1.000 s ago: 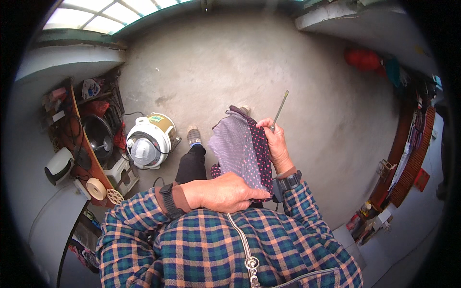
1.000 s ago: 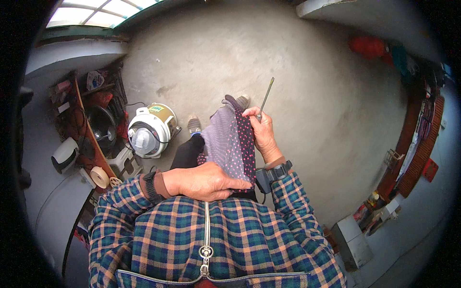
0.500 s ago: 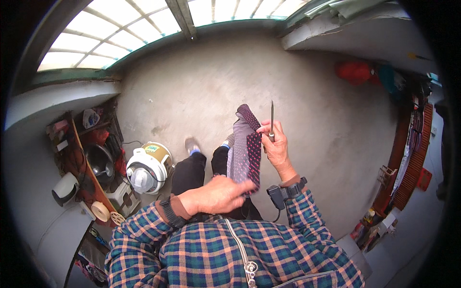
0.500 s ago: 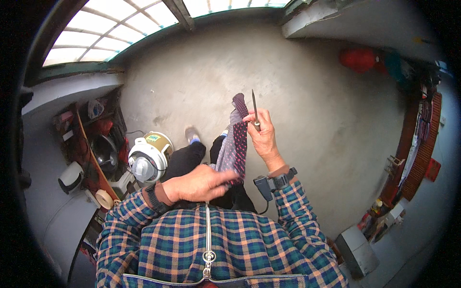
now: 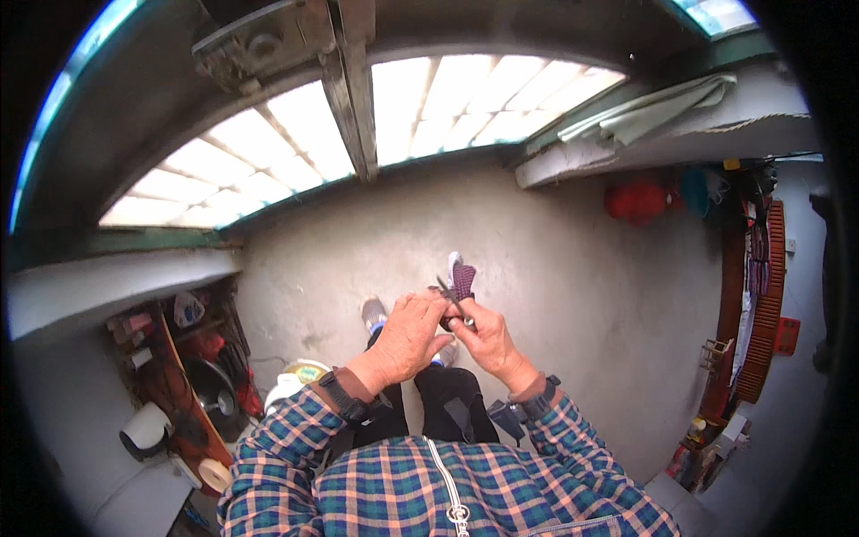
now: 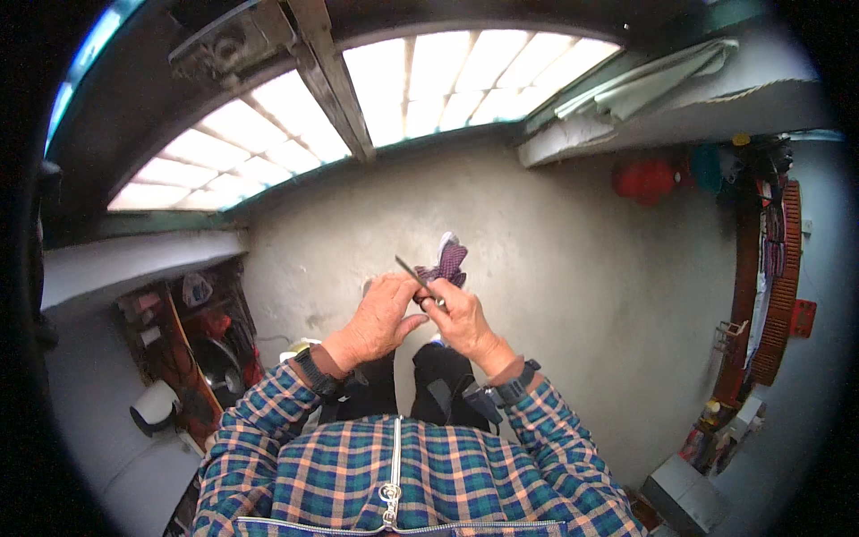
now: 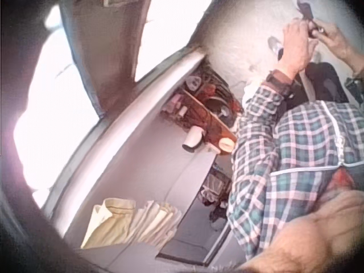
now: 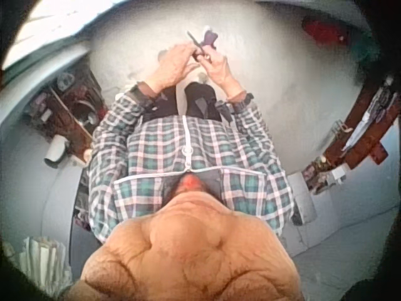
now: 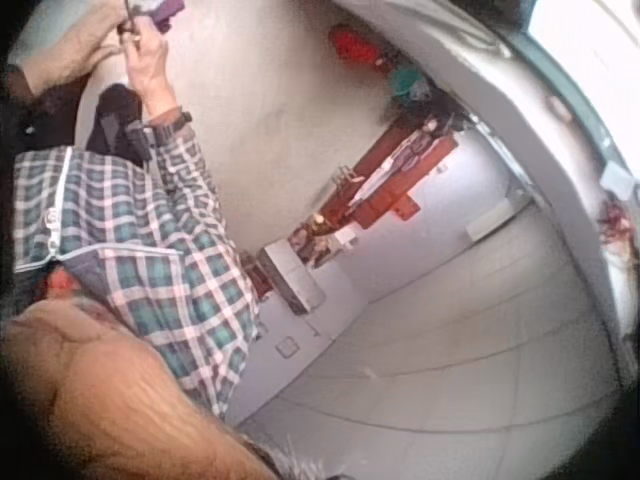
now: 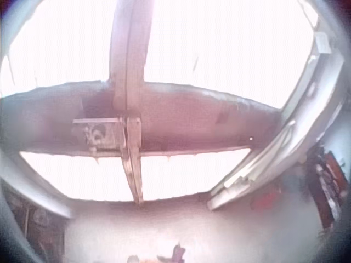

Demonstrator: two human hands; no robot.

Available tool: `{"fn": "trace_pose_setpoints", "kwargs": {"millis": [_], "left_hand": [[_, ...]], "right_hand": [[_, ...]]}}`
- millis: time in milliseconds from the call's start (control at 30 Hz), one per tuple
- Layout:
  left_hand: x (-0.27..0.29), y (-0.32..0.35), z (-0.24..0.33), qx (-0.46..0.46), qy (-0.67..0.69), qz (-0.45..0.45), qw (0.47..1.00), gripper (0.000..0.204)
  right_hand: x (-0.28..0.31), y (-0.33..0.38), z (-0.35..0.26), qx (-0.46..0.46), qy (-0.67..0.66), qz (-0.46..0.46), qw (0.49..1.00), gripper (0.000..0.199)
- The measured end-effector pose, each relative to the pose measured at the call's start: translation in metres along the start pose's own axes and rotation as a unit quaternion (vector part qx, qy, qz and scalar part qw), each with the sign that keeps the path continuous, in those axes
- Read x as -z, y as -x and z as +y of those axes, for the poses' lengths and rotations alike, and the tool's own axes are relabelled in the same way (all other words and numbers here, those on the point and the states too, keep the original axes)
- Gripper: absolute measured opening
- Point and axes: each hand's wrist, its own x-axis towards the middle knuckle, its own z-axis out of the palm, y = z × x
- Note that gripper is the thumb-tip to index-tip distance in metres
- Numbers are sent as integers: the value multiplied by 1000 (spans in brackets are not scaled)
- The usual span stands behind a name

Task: The person assembles a small tabletop appliance by placing a perforated plastic insert into a bowl, covering it with a lid, and connecting a power cord. They then move to another area and pick up a red plastic scoop.

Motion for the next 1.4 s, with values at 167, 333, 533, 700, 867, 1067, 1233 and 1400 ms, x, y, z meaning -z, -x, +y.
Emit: {"fn": "trace_pose_setpoints", "kwargs": {"millis": [167,333,533,700,867,1067,1233,1400], "left_hand": [[40,-7,-23,-16,27,10,999,13],[52,-23,-6,-8,57,62,996,7],[79,-50,24,54,76,112,989,10],[104,-95,42,86,62,117,987,11],[120,-128,72,94,158,4,983,22],[120,-163,101,50,119,-41,991,27],[128,-219,99,62,77,57,993,10],[122,-267,109,28,62,179,981,11]], "right_hand": [[0,-16,-25,-16,3,-23,1000,20],[7,-31,-33,-57,-5,-106,993,21],[39,-37,-52,-198,-163,-172,951,24],[67,-51,-55,-103,-138,-69,983,22],[106,-48,-63,-131,-234,32,963,18],[144,-59,-79,-8,-286,140,948,16],[178,-91,-86,34,-279,97,955,14],[195,-110,-93,61,-267,92,957,11]]}}
